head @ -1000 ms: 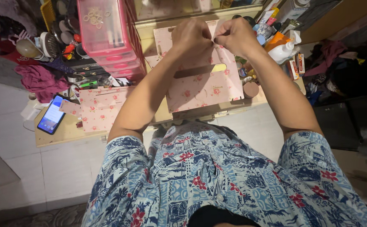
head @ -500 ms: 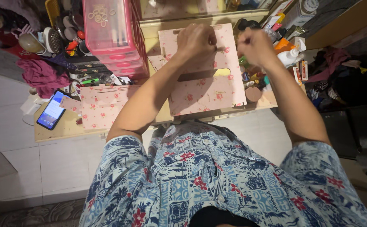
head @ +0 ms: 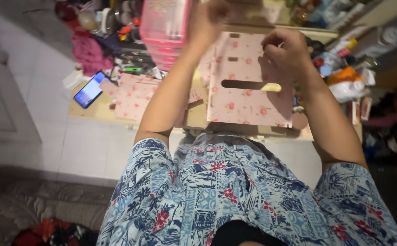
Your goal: The person assembles a small pink floral-patterned cardboard box by hand. They fold the side flaps, tuck tabs into slots, and press the edges to form the box shape. The finished box is placed on the table among other similar pieces.
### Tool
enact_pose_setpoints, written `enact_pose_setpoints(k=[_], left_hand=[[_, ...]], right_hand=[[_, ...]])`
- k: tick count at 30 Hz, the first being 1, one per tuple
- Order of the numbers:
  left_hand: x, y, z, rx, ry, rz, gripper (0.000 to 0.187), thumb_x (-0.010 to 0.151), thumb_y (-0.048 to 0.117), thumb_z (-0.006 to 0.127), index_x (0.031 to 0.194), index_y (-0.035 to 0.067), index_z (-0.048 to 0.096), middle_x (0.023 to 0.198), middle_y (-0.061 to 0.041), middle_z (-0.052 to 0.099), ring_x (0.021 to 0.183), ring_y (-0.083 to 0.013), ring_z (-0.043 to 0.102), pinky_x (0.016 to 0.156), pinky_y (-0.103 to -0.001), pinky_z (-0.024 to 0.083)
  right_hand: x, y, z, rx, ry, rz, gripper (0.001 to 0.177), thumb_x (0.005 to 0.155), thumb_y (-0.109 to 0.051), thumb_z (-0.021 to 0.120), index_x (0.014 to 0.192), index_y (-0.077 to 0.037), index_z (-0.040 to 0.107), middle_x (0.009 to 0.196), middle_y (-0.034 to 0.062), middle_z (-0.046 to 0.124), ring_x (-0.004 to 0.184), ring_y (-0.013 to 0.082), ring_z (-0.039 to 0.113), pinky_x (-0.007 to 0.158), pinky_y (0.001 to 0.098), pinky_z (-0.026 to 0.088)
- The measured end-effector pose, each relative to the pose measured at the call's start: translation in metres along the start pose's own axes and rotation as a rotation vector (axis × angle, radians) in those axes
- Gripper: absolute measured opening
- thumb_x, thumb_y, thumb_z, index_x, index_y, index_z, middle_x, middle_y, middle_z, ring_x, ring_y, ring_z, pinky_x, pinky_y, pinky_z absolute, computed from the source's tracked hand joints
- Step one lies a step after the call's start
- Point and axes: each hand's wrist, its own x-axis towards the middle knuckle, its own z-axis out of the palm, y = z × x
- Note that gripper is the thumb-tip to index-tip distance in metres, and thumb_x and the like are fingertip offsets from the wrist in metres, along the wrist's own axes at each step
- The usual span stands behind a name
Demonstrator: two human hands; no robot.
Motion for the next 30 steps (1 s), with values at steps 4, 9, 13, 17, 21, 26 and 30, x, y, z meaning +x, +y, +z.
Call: enact_pose_setpoints(k=[4,9,13,17,21,26,30], left_hand=[[0.011,-0.059,-0.078,0.749,0.304,-0.037,0.013,0.077,0.007,0.072,0.089,0.006,0.075,0.082,-0.015,0.072,0.08,-0.0392,0.067,0.068,-0.052,0.051],[0.018,-0.08,-0.095,0.91,0.218,-0.04,0.005,0.073,0.011,0.075,0.077,0.009,0.077,0.095,-0.017,0.071,0.098,-0.0388,0.063,0.078,-0.052,0.048],[0.029,-0.084,-0.091,1.012,0.173,-0.017,0.008,0.067,0.007,0.075,0.074,0.008,0.076,0.097,-0.015,0.07,0.104,-0.0397,0.06,0.079,-0.049,0.049],[0.023,-0.062,-0.087,0.932,0.203,0.037,0.013,0.069,-0.001,0.071,0.079,0.008,0.073,0.095,-0.014,0.07,0.096,-0.0365,0.065,0.076,-0.049,0.05],[-0.005,0.01,-0.07,0.559,0.112,0.092,0.015,0.084,-0.001,0.069,0.094,0.01,0.071,0.097,-0.014,0.068,0.092,-0.0372,0.066,0.078,-0.05,0.05],[-0.077,0.112,-0.054,0.293,0.062,0.295,0.015,0.091,0.003,0.068,0.105,0.008,0.068,0.101,-0.014,0.066,0.096,-0.0387,0.063,0.081,-0.047,0.052],[-0.106,0.141,-0.063,0.233,0.08,0.261,0.011,0.092,0.004,0.07,0.101,0.008,0.067,0.102,-0.013,0.066,0.1,-0.0362,0.064,0.084,-0.045,0.052]], right_hand=[[0.017,0.009,0.003,0.06,-0.021,-0.12,0.01,0.096,0.001,0.069,0.104,0.0,0.074,0.09,0.0067,0.073,0.08,0.0107,0.072,0.071,0.0263,0.057],[0.024,0.005,0.003,0.094,-0.04,0.062,0.007,0.096,-0.003,0.069,0.101,-0.001,0.074,0.084,0.0052,0.073,0.07,0.0081,0.068,0.059,0.0255,0.054],[0.02,-0.003,0.0,0.162,-0.037,0.256,0.008,0.095,-0.007,0.068,0.1,-0.003,0.073,0.079,0.004,0.071,0.058,0.0082,0.061,0.046,0.0281,0.047],[0.019,-0.008,-0.003,0.114,-0.013,-0.002,0.01,0.098,-0.003,0.069,0.106,0.0,0.075,0.088,0.0067,0.071,0.072,0.0083,0.063,0.06,0.0258,0.051],[0.026,-0.027,0.004,0.297,-0.071,-0.024,0.015,0.101,-0.006,0.07,0.114,0.001,0.074,0.094,0.0069,0.072,0.079,0.0093,0.065,0.069,0.0246,0.053],[0.03,-0.063,0.028,0.585,-0.258,0.073,0.018,0.101,-0.012,0.071,0.115,0.0,0.069,0.098,0.0045,0.074,0.08,0.0092,0.071,0.068,0.0241,0.057],[0.019,-0.08,0.036,0.596,-0.26,0.203,0.011,0.101,-0.012,0.073,0.104,-0.002,0.071,0.092,0.0062,0.075,0.076,0.0102,0.071,0.065,0.0248,0.056]])
